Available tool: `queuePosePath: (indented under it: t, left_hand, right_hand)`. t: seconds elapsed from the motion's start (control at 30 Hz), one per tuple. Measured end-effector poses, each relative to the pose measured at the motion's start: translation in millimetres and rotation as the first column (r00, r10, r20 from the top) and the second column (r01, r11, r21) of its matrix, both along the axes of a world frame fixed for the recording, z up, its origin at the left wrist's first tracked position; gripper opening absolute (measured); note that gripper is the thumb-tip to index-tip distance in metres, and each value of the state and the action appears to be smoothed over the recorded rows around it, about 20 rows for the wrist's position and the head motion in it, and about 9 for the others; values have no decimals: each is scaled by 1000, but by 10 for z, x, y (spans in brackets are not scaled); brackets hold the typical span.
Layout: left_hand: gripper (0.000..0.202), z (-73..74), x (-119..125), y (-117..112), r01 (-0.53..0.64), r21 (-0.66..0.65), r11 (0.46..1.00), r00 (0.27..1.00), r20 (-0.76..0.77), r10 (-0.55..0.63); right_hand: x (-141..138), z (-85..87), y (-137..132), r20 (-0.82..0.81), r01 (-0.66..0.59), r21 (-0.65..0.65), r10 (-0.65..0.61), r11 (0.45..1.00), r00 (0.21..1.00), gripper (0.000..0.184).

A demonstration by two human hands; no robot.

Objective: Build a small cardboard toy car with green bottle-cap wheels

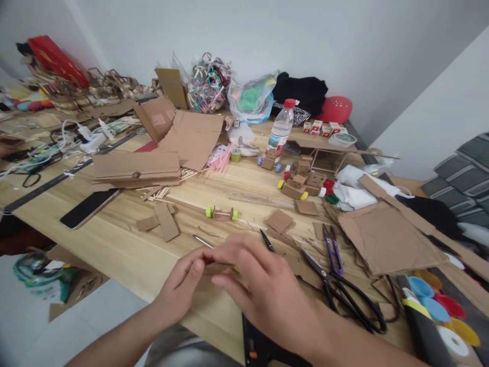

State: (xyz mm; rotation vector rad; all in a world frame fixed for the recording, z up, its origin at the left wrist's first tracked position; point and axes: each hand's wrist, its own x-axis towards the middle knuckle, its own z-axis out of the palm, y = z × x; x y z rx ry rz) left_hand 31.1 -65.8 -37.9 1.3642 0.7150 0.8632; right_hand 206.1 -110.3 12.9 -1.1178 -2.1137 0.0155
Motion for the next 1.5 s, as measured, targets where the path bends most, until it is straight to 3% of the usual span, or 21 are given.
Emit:
queuePosePath:
  t: [0.07, 0.17, 0.27, 0.33, 0.4, 0.53, 0.63, 0.9, 1.0, 1.3, 1.5]
  left_hand:
    - [57, 99, 26, 161, 91, 138, 986, 996, -31, -87]
    - [58, 245, 100, 554, 99, 290, 952, 994, -82, -79]
    - [49, 317, 115, 998, 96, 422, 902, 986, -162, -29]
    - [44, 297, 82, 1214, 101, 457, 884, 959, -282, 36]
    - [56, 226, 42, 1320, 150, 472, 868, 896, -436, 82]
    - [72, 31, 38, 1281, 257, 465, 847, 747, -651, 131]
    - [71, -66, 94, 1209, 285, 485, 827, 695, -699, 170]
    - [69, -155, 185, 1220, 277, 506, 817, 701, -688, 188]
    - [65, -161, 196, 1217, 282, 490, 825, 690, -701, 181]
    - [61, -180, 189, 1223, 283, 511, 812, 700, -688, 189]
    - [52, -170, 190, 1216, 298, 525, 797, 685, -700, 204]
  right_hand:
    - [36, 83, 100, 17, 1, -23, -1, 1000, 1000, 14]
    - [125, 172, 391, 143, 29, 32, -34, 999, 989, 22]
    - [202, 223, 783, 290, 219, 63, -228, 974, 930, 17]
    - [208, 237, 1026, 407, 355, -21, -317, 935, 857, 17]
    - [177, 228, 1211, 513, 440, -109, -329, 891, 793, 20]
    - [96, 143, 1387, 576, 457, -193, -276, 868, 769, 23]
    - [82, 64, 1405, 579, 441, -221, -247, 870, 777, 23]
    - [128, -67, 1342, 604, 419, -311, -163, 853, 780, 18]
    - [144, -110, 1324, 616, 383, -306, -126, 872, 778, 16]
    - [291, -328, 1321, 588, 134, -103, -48, 986, 807, 12]
    - [334, -428, 1325, 564, -29, 126, -47, 992, 825, 27]
